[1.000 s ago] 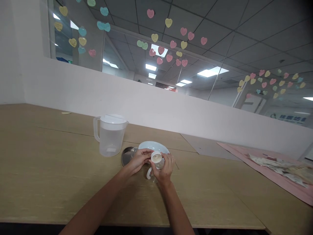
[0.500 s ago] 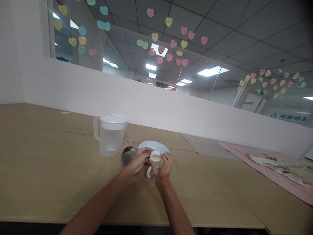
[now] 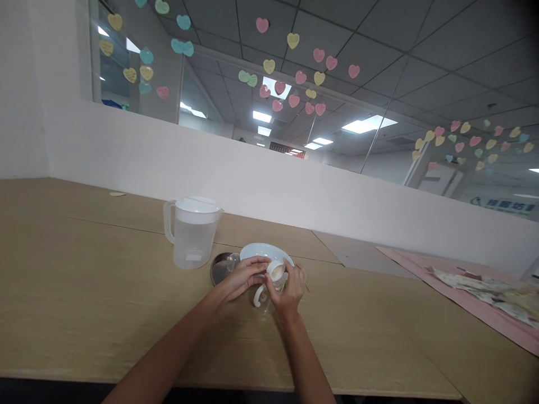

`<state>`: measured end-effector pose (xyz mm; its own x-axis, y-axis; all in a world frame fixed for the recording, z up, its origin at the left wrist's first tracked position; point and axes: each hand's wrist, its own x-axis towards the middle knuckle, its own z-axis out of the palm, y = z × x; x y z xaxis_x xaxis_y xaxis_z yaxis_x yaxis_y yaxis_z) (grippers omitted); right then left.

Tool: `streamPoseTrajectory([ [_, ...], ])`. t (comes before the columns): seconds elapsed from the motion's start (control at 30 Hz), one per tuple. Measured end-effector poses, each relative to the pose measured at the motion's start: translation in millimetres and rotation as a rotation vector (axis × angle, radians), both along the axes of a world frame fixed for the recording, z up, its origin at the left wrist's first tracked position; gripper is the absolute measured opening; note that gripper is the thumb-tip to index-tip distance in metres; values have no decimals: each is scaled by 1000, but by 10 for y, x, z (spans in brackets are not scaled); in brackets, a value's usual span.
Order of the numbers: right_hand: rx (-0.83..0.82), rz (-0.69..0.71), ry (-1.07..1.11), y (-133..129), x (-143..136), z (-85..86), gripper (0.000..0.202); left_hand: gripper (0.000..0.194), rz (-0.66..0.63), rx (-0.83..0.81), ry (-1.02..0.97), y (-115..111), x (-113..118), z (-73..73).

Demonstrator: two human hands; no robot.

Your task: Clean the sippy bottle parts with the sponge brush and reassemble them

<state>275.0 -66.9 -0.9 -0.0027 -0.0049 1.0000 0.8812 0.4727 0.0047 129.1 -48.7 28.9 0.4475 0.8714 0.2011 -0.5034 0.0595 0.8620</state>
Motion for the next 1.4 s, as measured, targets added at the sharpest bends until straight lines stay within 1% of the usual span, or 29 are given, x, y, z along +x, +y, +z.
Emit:
streamPoseTrajectory([
  [0.13,-14,15,-23,0,25,-5,43,32,-55,35,28,-36,-12,32],
  [0.27,-5,31,-1,25,36,-31,42,33,-83,63,58,-42,-24,33],
  [0.37,-6,41,2,51,49,-56,41,36,-66,89,86,-5,-16,-16],
  [0.5,-38,64,6,72,71,-86,39,36,-6,150,151,32,5,-65],
  [0.73,-16,91,0,83,86,-93,38,36,31,239,236,-46,-1,23],
  [0.87,-8,84,-9,82,85,-81,40,36,51,262,251,-32,10,9],
  [0.97,-3,79,9,76,87,-82,43,38,38,272,271,-26,19,6],
  [1.13,-34,77,49,79,99,-111,50,38,-7,308,308,-53,1,49],
  [1.27,-39,142,109,85,87,-139,51,41,-35,309,327,-59,-13,49],
  [1.4,-43,209,193,67,69,-143,47,40,-19,320,318,-54,14,19],
])
